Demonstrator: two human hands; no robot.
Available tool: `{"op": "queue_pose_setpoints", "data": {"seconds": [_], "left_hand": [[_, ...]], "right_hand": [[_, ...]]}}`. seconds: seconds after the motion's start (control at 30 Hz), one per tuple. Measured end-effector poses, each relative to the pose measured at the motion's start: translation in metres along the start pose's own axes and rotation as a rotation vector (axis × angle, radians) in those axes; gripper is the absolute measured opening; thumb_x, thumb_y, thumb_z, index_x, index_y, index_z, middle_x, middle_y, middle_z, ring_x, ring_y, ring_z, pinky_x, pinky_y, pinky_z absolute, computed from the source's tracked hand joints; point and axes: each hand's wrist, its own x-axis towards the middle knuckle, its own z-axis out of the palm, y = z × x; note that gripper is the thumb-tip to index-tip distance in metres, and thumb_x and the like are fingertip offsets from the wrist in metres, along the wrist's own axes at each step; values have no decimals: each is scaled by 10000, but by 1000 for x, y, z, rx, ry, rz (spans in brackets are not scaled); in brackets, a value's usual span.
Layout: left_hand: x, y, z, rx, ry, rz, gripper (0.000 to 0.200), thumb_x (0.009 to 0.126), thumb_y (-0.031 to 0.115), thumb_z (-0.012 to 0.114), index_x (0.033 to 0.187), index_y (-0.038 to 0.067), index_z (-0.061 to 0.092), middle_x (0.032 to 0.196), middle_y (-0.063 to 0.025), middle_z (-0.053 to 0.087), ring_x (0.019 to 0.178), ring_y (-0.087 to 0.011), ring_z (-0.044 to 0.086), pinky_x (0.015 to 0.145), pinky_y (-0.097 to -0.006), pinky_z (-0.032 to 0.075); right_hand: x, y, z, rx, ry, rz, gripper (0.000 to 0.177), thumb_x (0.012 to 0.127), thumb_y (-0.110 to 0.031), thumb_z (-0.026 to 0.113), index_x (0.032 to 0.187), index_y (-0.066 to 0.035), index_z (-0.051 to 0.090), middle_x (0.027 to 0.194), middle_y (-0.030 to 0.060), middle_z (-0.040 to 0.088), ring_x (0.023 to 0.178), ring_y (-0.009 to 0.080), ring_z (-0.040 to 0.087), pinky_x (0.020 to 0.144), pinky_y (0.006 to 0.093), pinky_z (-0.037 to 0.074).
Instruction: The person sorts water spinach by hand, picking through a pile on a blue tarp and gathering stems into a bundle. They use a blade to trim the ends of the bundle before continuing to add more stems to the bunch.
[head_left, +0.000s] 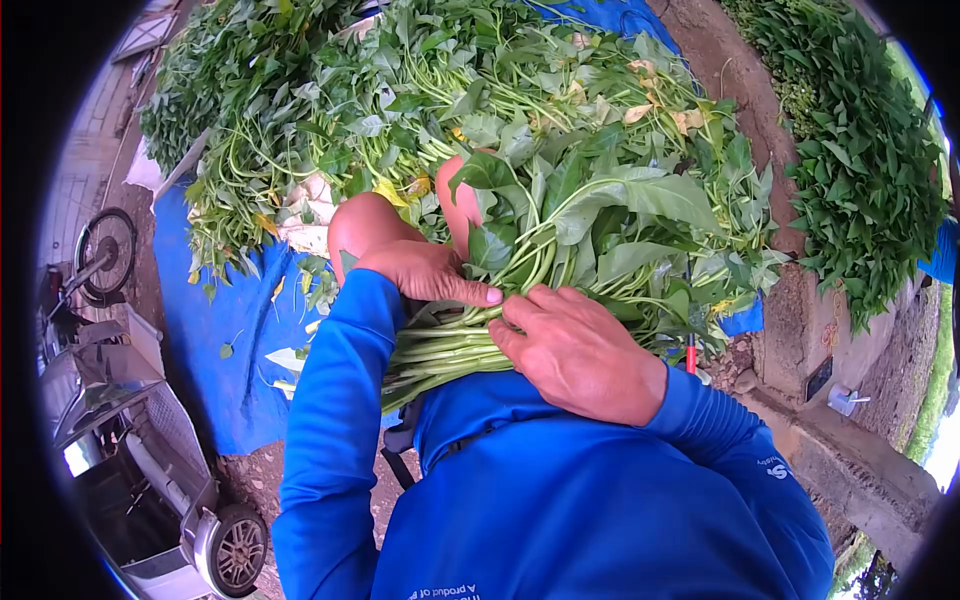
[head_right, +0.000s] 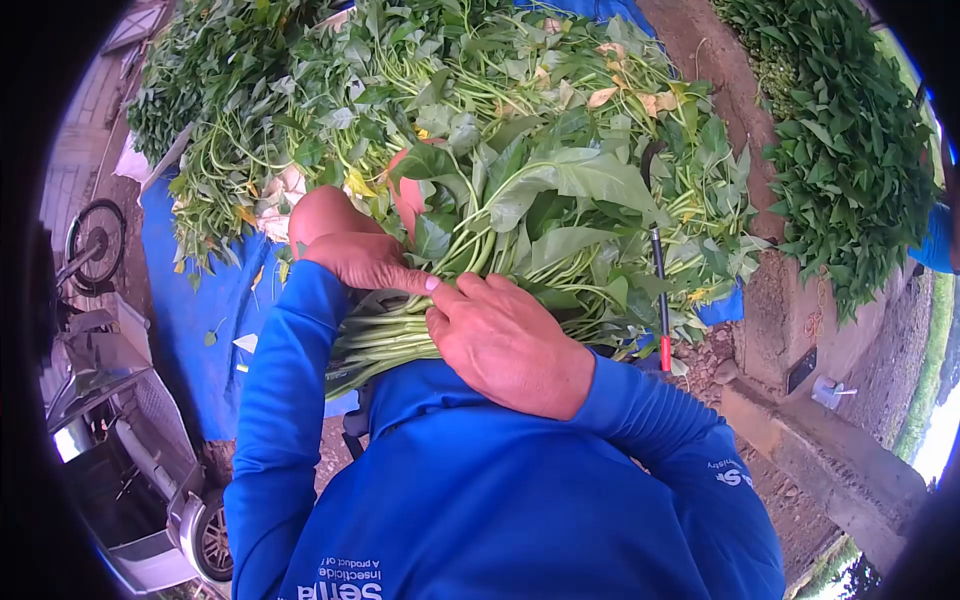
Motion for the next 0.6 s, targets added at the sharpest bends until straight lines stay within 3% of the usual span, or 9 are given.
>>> {"op": "queue_pose_setpoints", "data": {"seconds": [0.03, 0.07, 0.17, 0.23, 0.27, 0.3, 0.4, 0.53, 0.6], "left_hand": [[0, 3, -4, 50, -30, -51, 1015, 887, 882, 599, 1375, -1, 704, 1321, -226, 726, 1284, -365, 659, 1078, -413, 507], [-2, 7, -8, -96, -95, -63, 932, 902, 800, 685, 1368, -7, 706, 1348, -176, 727, 1300, -320, 647, 1112, -390, 488], [18, -5, 12, -468, -78, 290, 837, 926, 654, 784, 1427, -5, 663, 1376, -117, 717, 1303, -253, 625, 1144, -378, 463], [38, -14, 40, -765, -30, 425, 744, 971, 507, 809, 1497, 22, 606, 1399, -72, 695, 1325, -204, 587, 1159, -373, 436], [43, -20, 46, -849, -97, 308, 694, 1000, 447, 794, 1513, 27, 591, 1424, -61, 675, 1334, -195, 572, 1169, -373, 427], [34, -14, 53, -882, -19, 284, 642, 1036, 436, 750, 1504, 24, 597, 1432, -59, 668, 1324, -183, 572, 1170, -367, 425], [26, -14, 63, -909, -76, 318, 555, 1111, 396, 641, 1512, 16, 583, 1446, -66, 655, 1310, -158, 572, 1152, -348, 441], [20, -19, 69, -759, 121, 391, 579, 1103, 422, 651, 1494, 1, 587, 1414, -61, 667, 1288, -150, 571, 1124, -349, 456], [11, -18, 65, -697, 142, 421, 656, 1097, 508, 615, 1516, 7, 563, 1448, -106, 654, 1329, -203, 569, 1158, -362, 441]], "right_hand": [[-2, 1, 1, 18, 7, -3, 312, 917, -169, 632, 1167, -2, 712, 1041, 101, 610, 1015, 272, 604, 859, 421, 495], [-4, 2, 1, 34, 13, -5, 310, 911, -167, 635, 1164, -4, 711, 1041, 100, 609, 1014, 271, 602, 859, 420, 495], [-10, 5, 2, 54, 15, 5, 310, 895, -162, 648, 1159, -11, 711, 1046, 99, 608, 1009, 269, 599, 856, 415, 493], [-12, 7, 3, 75, 37, -1, 311, 888, -157, 656, 1159, -16, 712, 1050, 99, 609, 1004, 269, 597, 853, 412, 492], [-13, 9, 3, 93, 59, -11, 311, 886, -155, 658, 1161, -19, 712, 1052, 98, 609, 1001, 269, 597, 850, 410, 492], [-14, 10, 3, 111, 79, -22, 311, 884, -153, 661, 1162, -22, 712, 1054, 98, 609, 999, 269, 596, 848, 408, 492], [-14, 10, 4, 135, 89, 0, 322, 886, -146, 663, 1181, -27, 713, 1066, 101, 620, 1008, 275, 602, 885, 430, 483], [-10, 11, 9, 134, 158, -20, 338, 895, -146, 655, 1206, -26, 714, 1113, 106, 642, 1047, 281, 621, 932, 441, 476], [-6, 10, 8, 107, 162, -34, 339, 902, -152, 651, 1211, -29, 715, 1142, 107, 652, 1063, 281, 628, 950, 436, 480]]}}
